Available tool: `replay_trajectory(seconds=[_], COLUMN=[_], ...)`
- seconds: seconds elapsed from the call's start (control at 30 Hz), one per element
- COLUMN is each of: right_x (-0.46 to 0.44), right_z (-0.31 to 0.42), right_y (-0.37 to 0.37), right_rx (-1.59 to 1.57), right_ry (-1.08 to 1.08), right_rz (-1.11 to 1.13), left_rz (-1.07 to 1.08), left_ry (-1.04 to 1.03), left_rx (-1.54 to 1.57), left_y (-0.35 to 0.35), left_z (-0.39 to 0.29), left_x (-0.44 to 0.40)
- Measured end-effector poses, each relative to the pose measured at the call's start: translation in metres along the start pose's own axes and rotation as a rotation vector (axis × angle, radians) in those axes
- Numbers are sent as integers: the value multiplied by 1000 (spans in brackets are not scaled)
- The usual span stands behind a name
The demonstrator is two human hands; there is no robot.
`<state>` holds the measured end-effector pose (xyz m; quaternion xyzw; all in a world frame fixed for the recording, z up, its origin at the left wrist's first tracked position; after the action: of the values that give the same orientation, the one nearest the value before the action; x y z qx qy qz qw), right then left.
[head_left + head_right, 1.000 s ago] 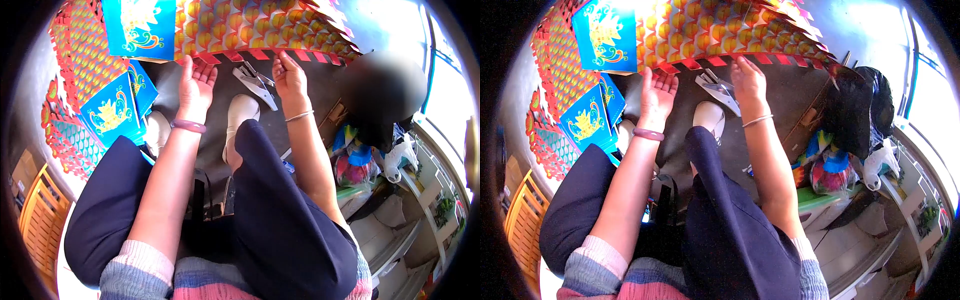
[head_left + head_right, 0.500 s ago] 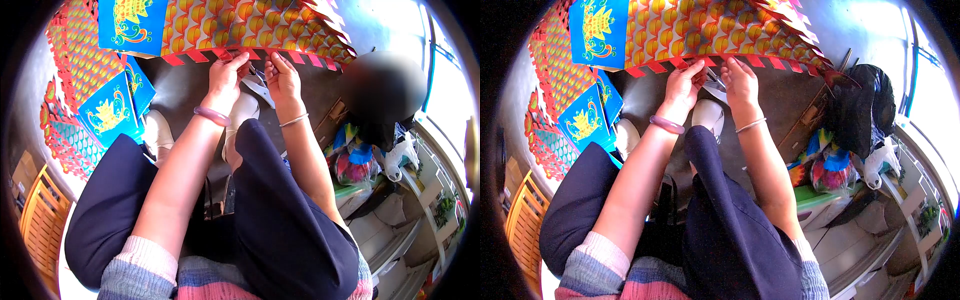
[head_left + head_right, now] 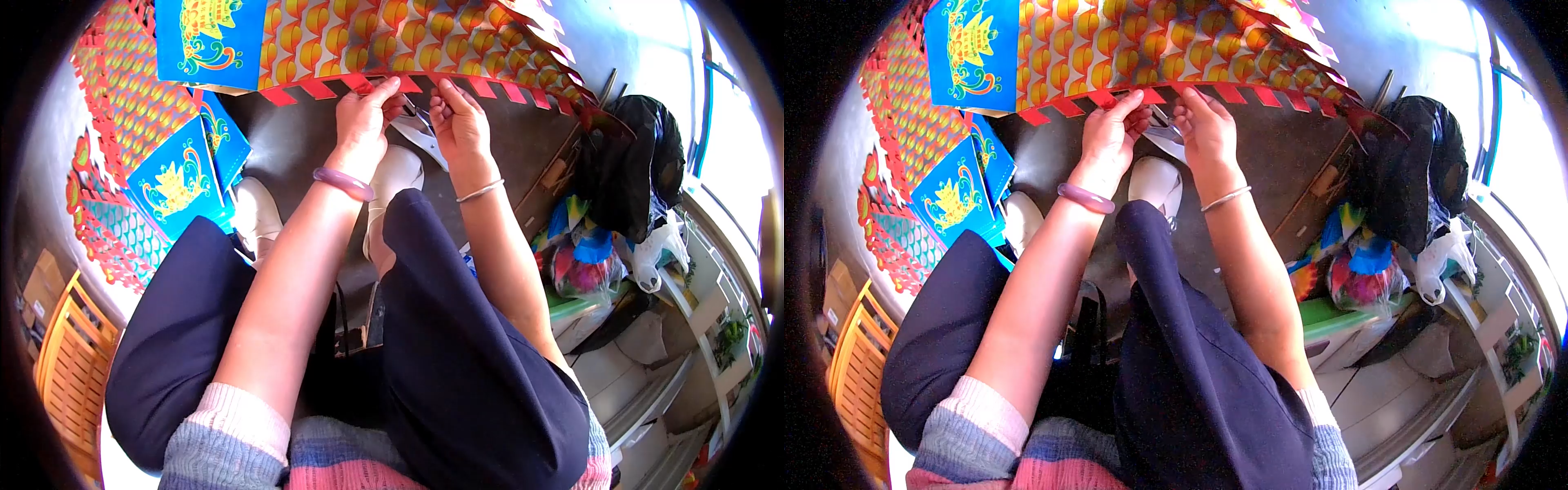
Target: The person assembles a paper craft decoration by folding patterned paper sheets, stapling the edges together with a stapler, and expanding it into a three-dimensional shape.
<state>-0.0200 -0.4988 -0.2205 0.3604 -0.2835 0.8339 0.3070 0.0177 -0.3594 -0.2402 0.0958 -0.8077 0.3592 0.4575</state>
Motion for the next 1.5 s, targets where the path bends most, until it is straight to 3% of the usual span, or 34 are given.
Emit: replay_trajectory(seconds=[0.87,1.5], right_x=[-1,-2], right_z=[-7,-1], right_y=[7,9], right_rx=[-99,57], right_ry=[-43,39], right_rz=[-3,-50], left_rz=[54,46], left_ry=[-50,-12], left_rx=[-43,2], left_y=[-1,-2], left_z=[1,5], left_x=[-5,-7])
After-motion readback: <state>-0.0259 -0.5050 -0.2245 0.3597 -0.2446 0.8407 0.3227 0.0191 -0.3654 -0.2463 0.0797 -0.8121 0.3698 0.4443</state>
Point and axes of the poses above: each hand's wrist, its own x-axis away from the middle knuckle, its own y-axis out of the back of the hand, z = x × y, the point moved 7 cm from there along -x, towards the middle knuckle, and after that the axes turned 13 degrees about x, right-handed, at the moved point
